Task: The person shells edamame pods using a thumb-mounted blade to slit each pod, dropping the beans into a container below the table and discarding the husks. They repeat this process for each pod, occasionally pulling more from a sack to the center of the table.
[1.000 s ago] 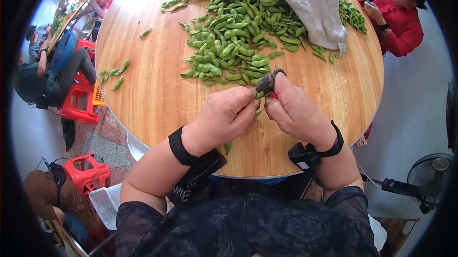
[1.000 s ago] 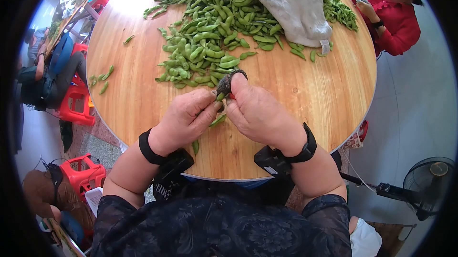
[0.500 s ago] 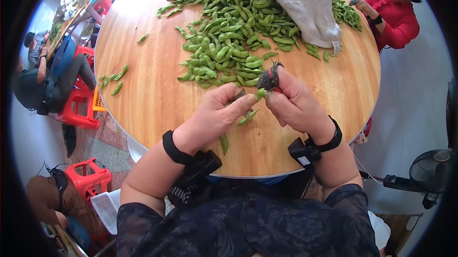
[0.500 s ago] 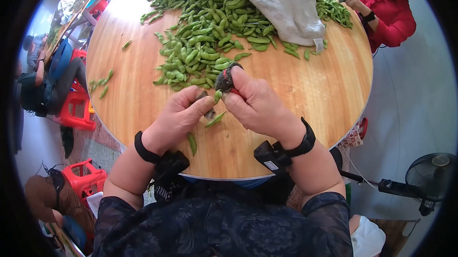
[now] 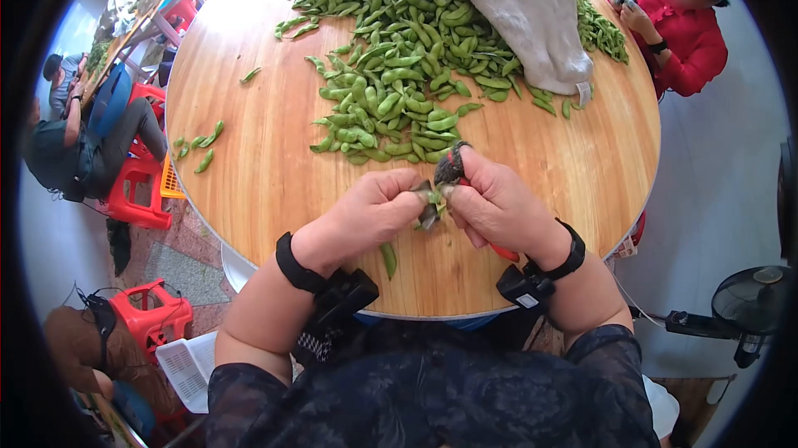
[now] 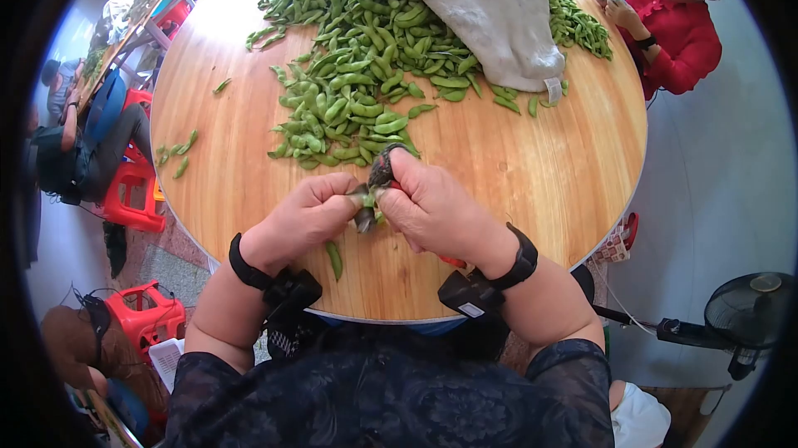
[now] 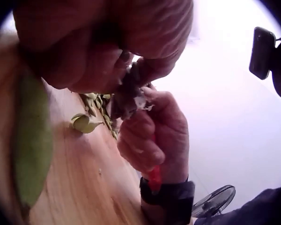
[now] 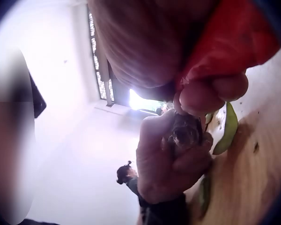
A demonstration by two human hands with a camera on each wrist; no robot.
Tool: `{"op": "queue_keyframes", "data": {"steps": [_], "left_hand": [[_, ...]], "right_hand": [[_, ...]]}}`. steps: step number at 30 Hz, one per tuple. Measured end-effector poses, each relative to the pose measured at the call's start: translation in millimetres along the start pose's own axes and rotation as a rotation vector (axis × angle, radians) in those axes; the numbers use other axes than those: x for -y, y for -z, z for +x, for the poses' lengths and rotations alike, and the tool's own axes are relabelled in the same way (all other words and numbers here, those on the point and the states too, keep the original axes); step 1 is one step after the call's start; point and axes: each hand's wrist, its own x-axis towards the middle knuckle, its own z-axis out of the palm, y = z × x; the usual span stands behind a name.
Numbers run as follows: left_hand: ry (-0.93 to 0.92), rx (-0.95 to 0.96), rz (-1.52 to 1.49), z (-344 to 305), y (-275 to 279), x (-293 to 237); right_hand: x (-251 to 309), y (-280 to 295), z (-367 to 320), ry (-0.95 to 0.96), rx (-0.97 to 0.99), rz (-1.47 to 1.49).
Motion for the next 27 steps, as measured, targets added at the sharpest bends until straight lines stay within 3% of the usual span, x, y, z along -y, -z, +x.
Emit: {"op": "queue_keyframes", "data": {"steps": [2, 3, 5, 9, 11, 12, 16, 19, 23, 25, 27], "left_hand": [[0.11, -0.161, -0.118, -1.7, 0.9, -2.1], [0.106, -0.16, -0.119, -1.2, 2.6, -2.2], [0.023, -0.281, -0.337, 0.2, 8.3, -1.5], [0.036, -0.318, -0.535, -0.9, 12.0, -8.5], [0.017, -0.295, -0.561, 0.3, 15.6, -5.4], [0.004, -0.277, -0.584, 0.7, 16.9, -3.8], [0.039, -0.235, -0.541, 1.2, 14.7, -2.4], [0.041, -0.204, -0.513, 1.4, 12.7, 2.0], [-0.144, -0.305, -0.576, 2.4, 11.9, 3.6], [-0.236, -0.352, -0.604, 2.9, 11.9, 4.5], [-0.249, -0.438, -0.398, 4.5, 6.6, 2.5]], "right_hand": [[-10.4, 0.6, 4.9, 0.219, -0.218, -0.338], [-13.6, 3.0, 6.1, 0.22, -0.219, -0.342], [-17.9, 9.2, 5.0, 0.502, -0.034, -0.781], [-12.9, 16.5, 7.4, 0.361, -0.006, -0.907], [-20.3, 24.5, 23.3, 0.495, -0.492, -0.803], [-21.5, 25.0, 29.6, 0.51, -0.602, -0.784], [-26.0, 20.9, 47.0, 0.603, -0.64, -1.018], [-25.4, 26.3, 47.7, 0.525, -0.608, -0.827], [-12.1, 34.6, 23.8, 0.475, -0.494, -0.6], [2.9, 30.7, 6.2, 0.372, -0.287, -0.322], [8.5, 28.6, -1.1, 0.354, -0.236, -0.31]]}}
